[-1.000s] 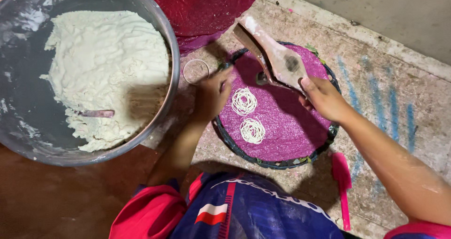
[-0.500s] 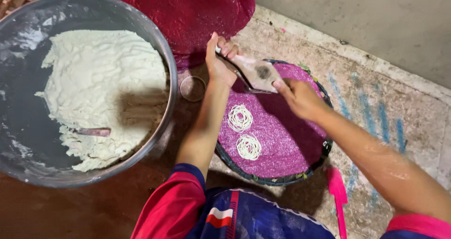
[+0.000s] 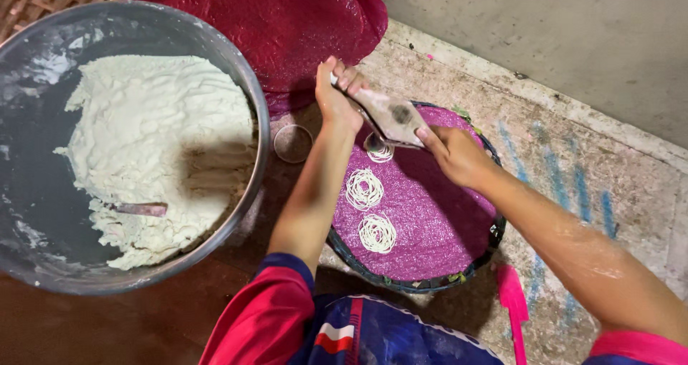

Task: The person scoops dough from a large basin into a handheld dough press, then squeezes the press over round pink trays so strands of dough form spiral nests on the tray. They repeat this cycle, filling nests on one tray and moving to another tray.

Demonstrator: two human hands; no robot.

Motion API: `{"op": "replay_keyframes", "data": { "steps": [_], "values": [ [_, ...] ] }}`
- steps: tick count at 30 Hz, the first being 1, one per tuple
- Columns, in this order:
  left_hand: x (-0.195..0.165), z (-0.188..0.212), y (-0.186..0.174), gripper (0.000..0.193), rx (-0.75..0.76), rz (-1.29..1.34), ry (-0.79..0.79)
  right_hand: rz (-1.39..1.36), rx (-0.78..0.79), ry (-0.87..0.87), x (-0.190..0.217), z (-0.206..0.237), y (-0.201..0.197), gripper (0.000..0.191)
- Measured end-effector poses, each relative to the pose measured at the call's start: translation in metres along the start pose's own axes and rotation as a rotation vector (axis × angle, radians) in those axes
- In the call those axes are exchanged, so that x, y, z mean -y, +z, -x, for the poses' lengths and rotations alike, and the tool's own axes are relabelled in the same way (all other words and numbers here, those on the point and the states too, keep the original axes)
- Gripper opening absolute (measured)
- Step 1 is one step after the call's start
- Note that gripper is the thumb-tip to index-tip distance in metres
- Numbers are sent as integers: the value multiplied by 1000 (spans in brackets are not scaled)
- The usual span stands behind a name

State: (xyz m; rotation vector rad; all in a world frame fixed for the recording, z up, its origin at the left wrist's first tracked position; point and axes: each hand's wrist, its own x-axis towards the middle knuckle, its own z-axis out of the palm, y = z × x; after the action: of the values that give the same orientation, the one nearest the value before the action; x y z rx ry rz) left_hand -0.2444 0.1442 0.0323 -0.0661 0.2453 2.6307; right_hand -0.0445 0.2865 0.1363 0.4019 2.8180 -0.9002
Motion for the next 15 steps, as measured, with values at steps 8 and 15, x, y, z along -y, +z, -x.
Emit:
{"op": "replay_keyframes", "data": {
  "steps": [8, 15],
  "values": [
    [29, -5, 21, 32, -72, 51, 26, 129, -58, 26, -19, -5, -25, 57],
    [-4, 17, 38, 50, -294, -417, -338, -80, -120, -79, -31, -10, -26, 52]
  ]
}}
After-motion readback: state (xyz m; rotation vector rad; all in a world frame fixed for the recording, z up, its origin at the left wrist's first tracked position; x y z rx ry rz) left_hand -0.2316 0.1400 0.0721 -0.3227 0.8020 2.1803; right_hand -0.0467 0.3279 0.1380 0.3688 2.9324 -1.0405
